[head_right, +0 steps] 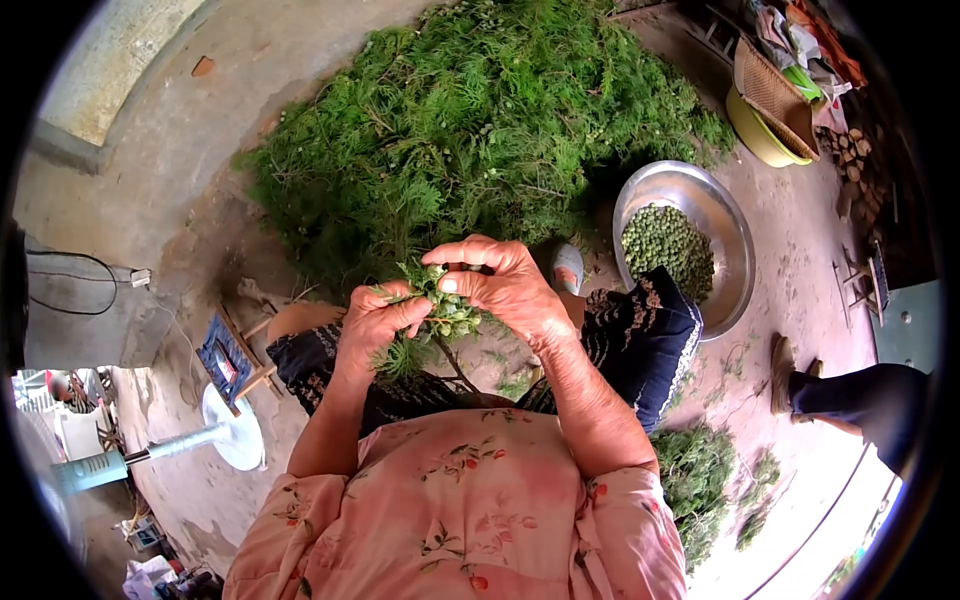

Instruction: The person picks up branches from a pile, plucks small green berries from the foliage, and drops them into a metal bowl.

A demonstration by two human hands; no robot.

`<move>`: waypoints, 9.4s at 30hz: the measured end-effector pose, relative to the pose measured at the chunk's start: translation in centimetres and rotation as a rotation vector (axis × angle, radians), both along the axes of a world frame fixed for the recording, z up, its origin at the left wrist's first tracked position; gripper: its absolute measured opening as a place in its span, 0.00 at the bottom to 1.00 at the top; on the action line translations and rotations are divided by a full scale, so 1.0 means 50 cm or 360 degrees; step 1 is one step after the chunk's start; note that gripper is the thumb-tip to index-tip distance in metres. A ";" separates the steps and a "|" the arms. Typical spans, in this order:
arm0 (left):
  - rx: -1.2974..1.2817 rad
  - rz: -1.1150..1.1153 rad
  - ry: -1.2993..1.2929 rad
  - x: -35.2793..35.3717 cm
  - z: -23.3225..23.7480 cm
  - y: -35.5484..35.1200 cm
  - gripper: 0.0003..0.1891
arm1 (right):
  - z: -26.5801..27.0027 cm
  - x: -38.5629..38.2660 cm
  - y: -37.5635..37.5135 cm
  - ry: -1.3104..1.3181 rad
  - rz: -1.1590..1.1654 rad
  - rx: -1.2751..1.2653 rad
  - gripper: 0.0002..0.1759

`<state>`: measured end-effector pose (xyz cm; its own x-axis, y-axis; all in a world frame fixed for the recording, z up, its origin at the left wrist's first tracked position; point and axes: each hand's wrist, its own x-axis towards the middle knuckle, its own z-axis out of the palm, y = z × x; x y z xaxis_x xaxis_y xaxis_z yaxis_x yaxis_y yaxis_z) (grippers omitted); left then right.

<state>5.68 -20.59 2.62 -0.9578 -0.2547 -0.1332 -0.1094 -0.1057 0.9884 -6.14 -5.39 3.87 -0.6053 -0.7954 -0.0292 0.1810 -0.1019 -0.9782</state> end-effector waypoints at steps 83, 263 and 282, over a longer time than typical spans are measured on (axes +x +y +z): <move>0.0050 0.0121 0.0038 0.009 0.016 -0.009 0.05 | -0.016 0.012 -0.013 -0.0501 0.0189 0.0053 0.14; 0.0236 0.0429 -0.0139 -0.014 -0.005 0.035 0.05 | -0.072 0.021 -0.004 -0.0465 -0.0973 0.0047 0.12; 0.0437 0.0491 -0.0061 -0.021 0.003 0.043 0.05 | -0.080 0.069 -0.025 -0.1145 -0.0307 -0.0364 0.09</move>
